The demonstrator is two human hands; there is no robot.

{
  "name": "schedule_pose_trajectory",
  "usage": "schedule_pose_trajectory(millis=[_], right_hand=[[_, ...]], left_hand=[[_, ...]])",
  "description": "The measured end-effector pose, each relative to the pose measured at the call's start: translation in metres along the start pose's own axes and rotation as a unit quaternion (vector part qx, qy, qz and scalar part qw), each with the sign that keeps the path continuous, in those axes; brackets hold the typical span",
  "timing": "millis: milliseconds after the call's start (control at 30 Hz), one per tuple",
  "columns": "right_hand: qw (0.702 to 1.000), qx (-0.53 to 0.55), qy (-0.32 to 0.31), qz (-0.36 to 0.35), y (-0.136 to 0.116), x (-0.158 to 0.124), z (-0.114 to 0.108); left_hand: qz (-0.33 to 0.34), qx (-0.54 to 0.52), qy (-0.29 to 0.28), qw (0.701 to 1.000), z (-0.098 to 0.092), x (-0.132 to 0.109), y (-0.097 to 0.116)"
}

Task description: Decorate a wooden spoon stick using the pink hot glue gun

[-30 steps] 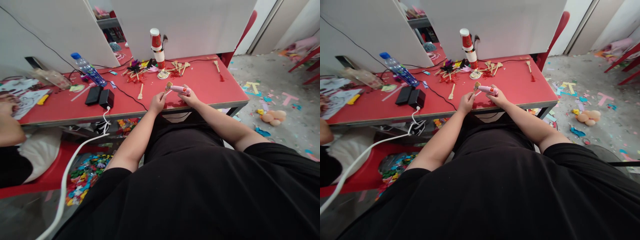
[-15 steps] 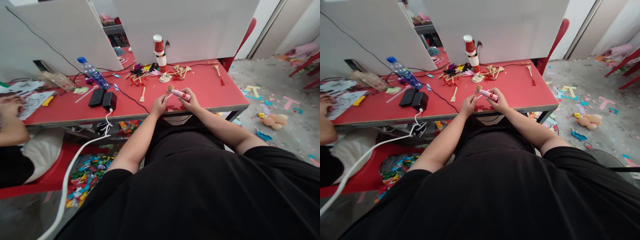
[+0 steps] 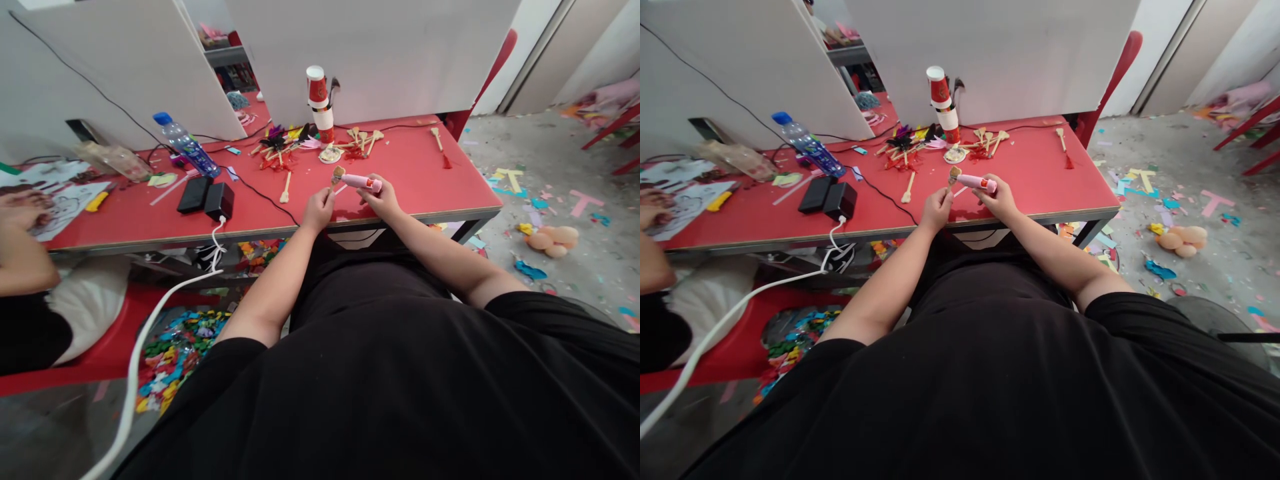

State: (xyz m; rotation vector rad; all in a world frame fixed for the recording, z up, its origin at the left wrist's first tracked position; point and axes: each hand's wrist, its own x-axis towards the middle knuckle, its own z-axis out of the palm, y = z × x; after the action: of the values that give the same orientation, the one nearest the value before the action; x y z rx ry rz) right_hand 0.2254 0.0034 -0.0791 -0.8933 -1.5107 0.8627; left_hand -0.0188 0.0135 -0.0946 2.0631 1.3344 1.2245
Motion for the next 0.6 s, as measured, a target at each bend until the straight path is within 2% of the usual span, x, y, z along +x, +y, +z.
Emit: schedule_pose_trajectory(millis=[167, 267, 400, 600], right_hand=[[0.998, 0.057, -0.040, 0.007, 0.0025, 0.0035, -0.0028], [0.994, 0.087, -0.057, 0.035, 0.0038, 0.0074, -0.0020], [0.992, 0.080, -0.082, 0.051, 0.0065, 0.0094, -0.0004], [0.992, 0.055, -0.107, 0.024, 0.0042, 0.0062, -0.0011]], left_hand=[[0.012, 0.001, -0.004, 1.000, 0.0000, -0.0001, 0.0002], [0.012, 0.004, -0.005, 1.000, -0.0001, -0.0002, 0.0008], [0.012, 0.005, -0.003, 1.000, 0.0003, -0.0007, 0.0011], [-0.007, 0.007, -0.001, 1.000, -0.0002, -0.0018, 0.0032]])
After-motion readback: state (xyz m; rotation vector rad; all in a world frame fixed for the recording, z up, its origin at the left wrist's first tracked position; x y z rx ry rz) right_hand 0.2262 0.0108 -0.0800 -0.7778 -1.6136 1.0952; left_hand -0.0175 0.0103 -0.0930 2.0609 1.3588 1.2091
